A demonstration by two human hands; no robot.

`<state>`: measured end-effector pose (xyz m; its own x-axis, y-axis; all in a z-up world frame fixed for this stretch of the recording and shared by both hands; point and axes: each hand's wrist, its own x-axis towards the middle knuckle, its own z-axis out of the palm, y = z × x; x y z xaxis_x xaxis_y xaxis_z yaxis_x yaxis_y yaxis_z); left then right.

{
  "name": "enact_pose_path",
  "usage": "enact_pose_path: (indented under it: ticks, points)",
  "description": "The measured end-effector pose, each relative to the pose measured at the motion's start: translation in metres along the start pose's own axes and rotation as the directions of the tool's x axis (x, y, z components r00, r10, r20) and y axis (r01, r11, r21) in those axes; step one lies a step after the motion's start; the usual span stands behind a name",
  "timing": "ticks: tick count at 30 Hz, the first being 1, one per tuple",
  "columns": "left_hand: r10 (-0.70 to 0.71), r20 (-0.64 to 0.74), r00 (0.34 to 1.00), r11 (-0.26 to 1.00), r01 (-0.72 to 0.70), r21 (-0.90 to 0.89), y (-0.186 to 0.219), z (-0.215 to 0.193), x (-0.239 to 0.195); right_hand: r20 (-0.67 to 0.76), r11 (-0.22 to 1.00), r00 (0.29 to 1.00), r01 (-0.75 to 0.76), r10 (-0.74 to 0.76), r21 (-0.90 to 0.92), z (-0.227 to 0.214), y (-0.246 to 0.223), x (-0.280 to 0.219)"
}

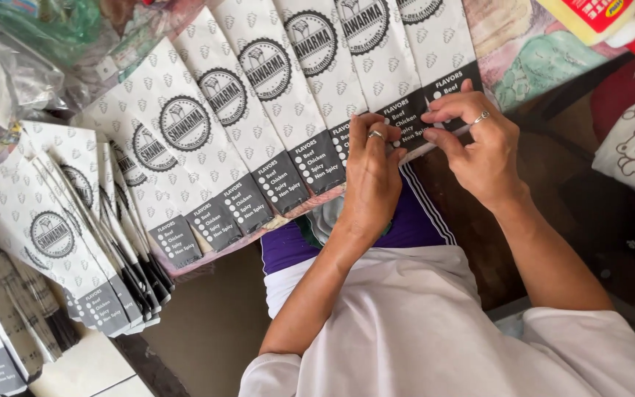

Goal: The person applies glue to paper shawarma sleeves and stacks them, handling the sleeves one at a time and using a bottle of glue.

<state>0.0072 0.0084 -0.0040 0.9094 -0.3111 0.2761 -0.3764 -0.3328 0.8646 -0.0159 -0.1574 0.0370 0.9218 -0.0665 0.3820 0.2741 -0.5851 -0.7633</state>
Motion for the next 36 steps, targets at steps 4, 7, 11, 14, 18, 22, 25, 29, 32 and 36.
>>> enact_pose_path:
  ticks: [4, 7, 11, 14, 18, 22, 25, 29, 32, 36]
  points:
    - [-0.022, -0.002, 1.0, 0.999, 0.021, -0.029, -0.008, 0.005, -0.003, 0.017, 0.999, 1.0, 0.009, -0.008, -0.052, 0.003, -0.005, -0.001]
    - [0.006, -0.021, 1.0, 1.0, -0.006, -0.021, -0.023, 0.018, -0.01, -0.041, 0.986, 0.995, 0.079, -0.086, -0.148, 0.01, -0.003, -0.003]
    - [0.051, -0.034, 0.998, 0.998, -0.05, 0.048, -0.008, 0.014, -0.01, -0.026, 0.986, 0.992, 0.12, -0.124, -0.112, 0.006, -0.009, 0.004]
    - [0.114, -0.06, 0.992, 0.991, -0.109, 0.071, 0.006, 0.004, -0.017, -0.036, 0.982, 0.989, 0.14, -0.145, -0.124, 0.003, -0.021, 0.003]
    - [0.231, -0.209, 0.95, 0.97, -0.209, 0.12, 0.018, -0.035, -0.033, -0.016, 0.966, 0.972, 0.229, -0.233, -0.12, 0.002, -0.036, -0.003]
    - [0.283, -0.22, 0.933, 0.938, -0.221, 0.269, 0.003, -0.06, -0.044, 0.108, 0.953, 0.952, 0.294, -0.285, -0.077, 0.02, -0.041, -0.004]
    - [0.29, -0.166, 0.942, 0.927, -0.234, 0.294, 0.003, -0.066, -0.043, 0.22, 0.931, 0.91, 0.364, -0.352, -0.018, 0.031, -0.042, 0.002]
    - [0.331, -0.148, 0.932, 0.913, -0.276, 0.301, 0.006, -0.064, -0.04, 0.296, 0.917, 0.886, 0.393, -0.357, -0.072, 0.03, -0.043, 0.004]
    - [0.369, -0.171, 0.914, 0.906, -0.312, 0.286, 0.001, -0.063, -0.041, 0.288, 0.918, 0.89, 0.389, -0.354, -0.074, 0.028, -0.039, 0.001]
    - [0.407, -0.144, 0.902, 0.885, -0.35, 0.307, -0.01, -0.058, -0.046, 0.271, 0.917, 0.89, 0.395, -0.365, -0.06, 0.025, -0.032, -0.003]
